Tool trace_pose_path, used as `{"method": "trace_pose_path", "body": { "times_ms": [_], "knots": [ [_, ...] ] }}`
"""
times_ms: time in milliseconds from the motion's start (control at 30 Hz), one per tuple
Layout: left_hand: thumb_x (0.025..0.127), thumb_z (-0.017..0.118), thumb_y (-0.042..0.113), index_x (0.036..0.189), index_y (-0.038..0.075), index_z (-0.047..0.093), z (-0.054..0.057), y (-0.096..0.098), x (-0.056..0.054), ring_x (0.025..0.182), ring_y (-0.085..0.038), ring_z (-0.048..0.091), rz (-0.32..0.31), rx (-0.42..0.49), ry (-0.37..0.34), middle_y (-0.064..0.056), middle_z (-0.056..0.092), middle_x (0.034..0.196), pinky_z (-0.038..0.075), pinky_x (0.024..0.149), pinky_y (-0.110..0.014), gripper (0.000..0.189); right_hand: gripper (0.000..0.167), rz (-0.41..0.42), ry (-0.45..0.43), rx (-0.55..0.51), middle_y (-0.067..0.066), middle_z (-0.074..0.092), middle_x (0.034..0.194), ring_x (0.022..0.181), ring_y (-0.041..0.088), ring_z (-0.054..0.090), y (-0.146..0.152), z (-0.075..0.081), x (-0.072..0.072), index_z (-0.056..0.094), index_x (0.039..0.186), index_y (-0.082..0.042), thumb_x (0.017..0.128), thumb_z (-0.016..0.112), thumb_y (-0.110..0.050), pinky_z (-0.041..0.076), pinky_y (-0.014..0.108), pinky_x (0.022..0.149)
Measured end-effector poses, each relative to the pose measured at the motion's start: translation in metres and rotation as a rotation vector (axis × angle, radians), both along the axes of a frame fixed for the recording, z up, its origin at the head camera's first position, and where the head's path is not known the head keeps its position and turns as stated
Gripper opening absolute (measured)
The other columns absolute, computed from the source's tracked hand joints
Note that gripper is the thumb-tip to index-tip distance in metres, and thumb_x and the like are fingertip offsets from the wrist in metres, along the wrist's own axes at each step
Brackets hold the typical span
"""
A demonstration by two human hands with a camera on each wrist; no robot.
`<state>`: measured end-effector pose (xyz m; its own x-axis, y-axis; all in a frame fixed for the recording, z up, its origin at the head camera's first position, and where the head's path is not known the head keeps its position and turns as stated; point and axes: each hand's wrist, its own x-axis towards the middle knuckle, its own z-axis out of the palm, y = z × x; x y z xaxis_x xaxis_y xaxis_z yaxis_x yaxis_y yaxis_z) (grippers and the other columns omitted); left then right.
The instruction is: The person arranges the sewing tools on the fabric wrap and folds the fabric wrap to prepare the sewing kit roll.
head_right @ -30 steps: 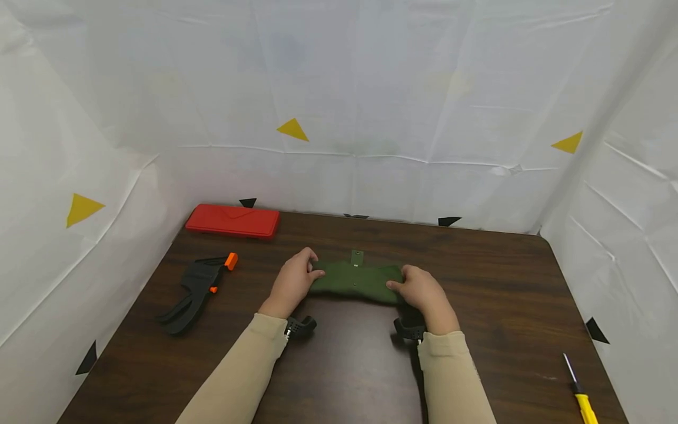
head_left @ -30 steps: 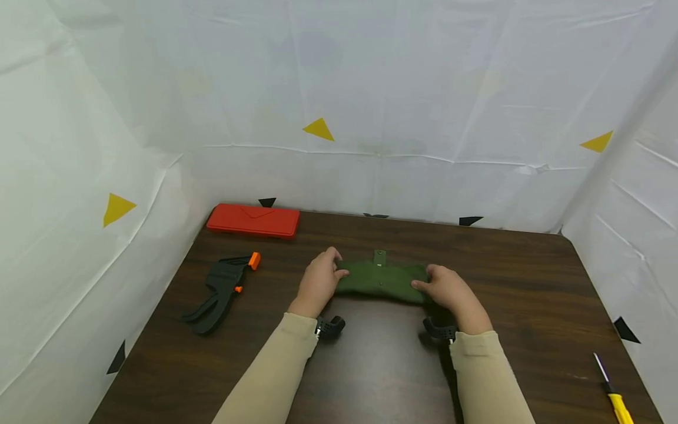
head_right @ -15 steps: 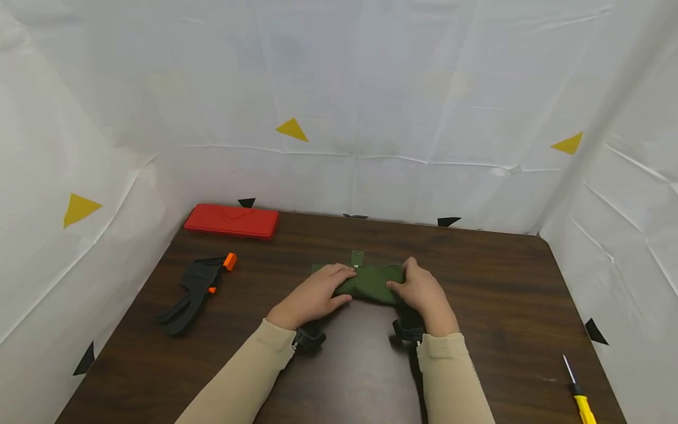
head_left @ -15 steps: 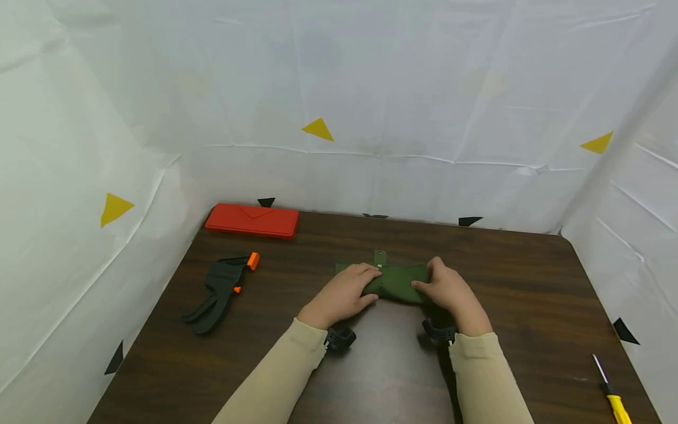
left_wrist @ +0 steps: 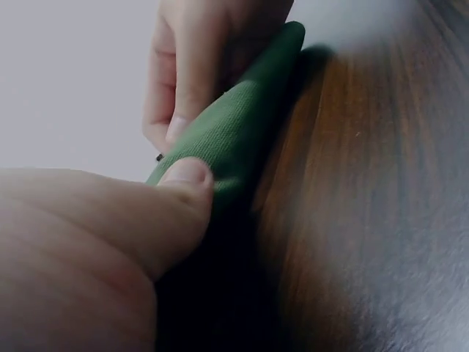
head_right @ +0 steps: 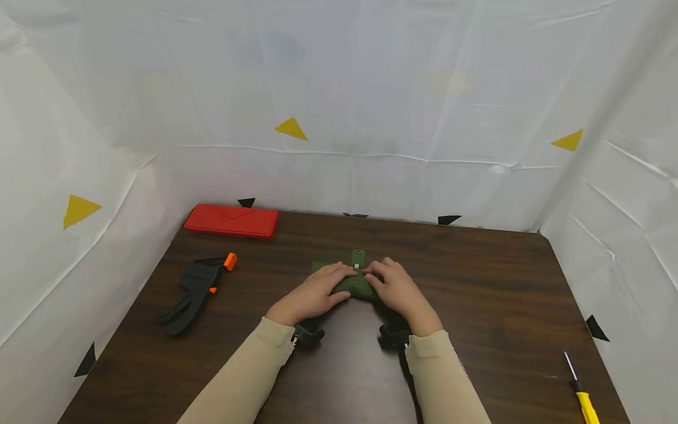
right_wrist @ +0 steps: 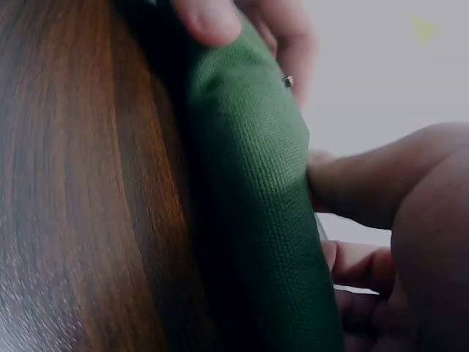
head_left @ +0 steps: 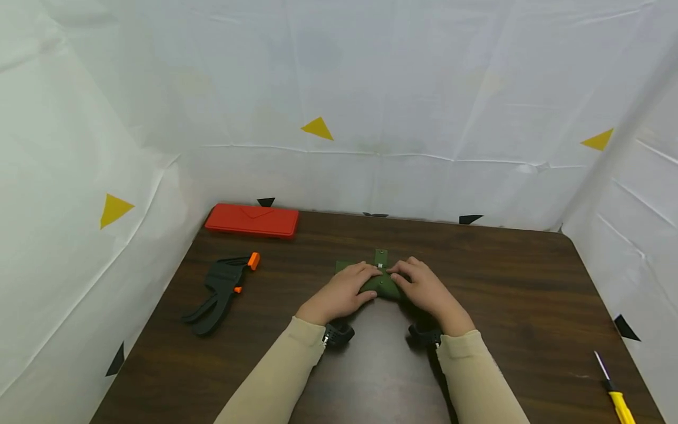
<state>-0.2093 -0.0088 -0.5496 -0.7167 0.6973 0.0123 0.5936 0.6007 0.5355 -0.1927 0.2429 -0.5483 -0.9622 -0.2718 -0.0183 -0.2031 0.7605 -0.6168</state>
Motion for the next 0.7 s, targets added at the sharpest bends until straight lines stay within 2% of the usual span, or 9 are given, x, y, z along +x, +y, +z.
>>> {"method": "trace_pose_path", "body": {
  "times_ms": [100,167,233,333,467,533,600,700],
  "knots": [
    [0.112,0.061,0.041,0.161,0.026,0.049,-0.003,0.000,-0.002,0.150,-0.027,0.053,0.007,-0.016,0.028,-0.002,0.054,0.161,0.046,0.125,-0.050,0.052,0.018,-0.024,-0.037,-0.025,0.007,0.067,0.115,0.095,0.023,0.060,-0.002,0.003,-0.004,0.075,0.124,-0.020,0.113,0.061,-0.024,0.052,0.043,0.084],
    [0.112,0.061,0.042,0.161,0.028,0.048,-0.004,-0.001,-0.002,0.157,-0.029,0.047,0.018,-0.029,0.017,-0.003,0.050,0.166,0.042,0.128,-0.053,0.053,0.019,-0.034,-0.046,-0.024,0.009,0.071,0.121,0.104,0.027,0.066,-0.004,0.008,-0.009,0.074,0.125,-0.018,0.114,0.061,-0.023,0.055,0.048,0.089],
    [0.112,0.061,0.042,0.162,0.028,0.048,-0.006,-0.001,-0.003,0.163,-0.030,0.040,0.029,-0.036,0.002,-0.003,0.046,0.171,0.038,0.131,-0.055,0.053,0.019,-0.079,-0.055,-0.032,0.010,0.075,0.123,0.108,0.029,0.070,-0.008,0.013,-0.013,0.073,0.126,-0.017,0.113,0.061,-0.024,0.058,0.050,0.092],
    [0.111,0.064,0.040,0.162,0.027,0.049,-0.005,0.000,-0.002,0.166,-0.030,0.035,0.040,-0.037,-0.013,-0.003,0.045,0.172,0.035,0.132,-0.056,0.055,0.025,-0.169,-0.102,-0.114,0.012,0.076,0.116,0.096,0.030,0.073,-0.012,0.017,-0.021,0.070,0.134,-0.015,0.114,0.061,-0.027,0.062,0.049,0.078],
    [0.106,0.073,0.038,0.161,0.028,0.052,-0.006,0.000,-0.003,0.164,-0.030,0.038,0.053,-0.034,0.002,-0.004,0.047,0.171,0.037,0.131,-0.057,0.060,0.041,-0.235,-0.205,-0.225,0.013,0.070,0.104,0.069,0.024,0.064,-0.017,0.011,-0.036,0.059,0.153,-0.017,0.115,0.058,-0.031,0.058,0.039,0.056],
    [0.103,0.077,0.037,0.159,0.029,0.054,-0.008,0.000,-0.003,0.161,-0.031,0.043,0.067,-0.021,0.017,-0.004,0.049,0.170,0.039,0.129,-0.058,0.061,0.045,-0.226,-0.229,-0.207,0.013,0.069,0.103,0.059,0.020,0.059,-0.020,0.007,-0.041,0.057,0.157,-0.018,0.115,0.059,-0.031,0.054,0.035,0.052],
    [0.102,0.077,0.036,0.158,0.029,0.056,-0.008,0.001,-0.002,0.160,-0.031,0.045,0.088,-0.006,0.018,-0.004,0.050,0.169,0.039,0.129,-0.060,0.060,0.043,-0.231,-0.225,-0.162,0.013,0.069,0.102,0.053,0.019,0.055,-0.023,0.003,-0.045,0.060,0.155,-0.020,0.114,0.061,-0.032,0.051,0.034,0.050],
    [0.103,0.077,0.035,0.156,0.028,0.059,-0.008,0.003,-0.001,0.158,-0.030,0.048,0.109,0.006,0.042,-0.004,0.054,0.166,0.040,0.128,-0.060,0.056,0.036,-0.253,-0.184,-0.112,0.013,0.071,0.105,0.061,0.021,0.059,-0.027,0.000,-0.048,0.065,0.146,-0.020,0.112,0.063,-0.033,0.050,0.034,0.056]
  ]
}}
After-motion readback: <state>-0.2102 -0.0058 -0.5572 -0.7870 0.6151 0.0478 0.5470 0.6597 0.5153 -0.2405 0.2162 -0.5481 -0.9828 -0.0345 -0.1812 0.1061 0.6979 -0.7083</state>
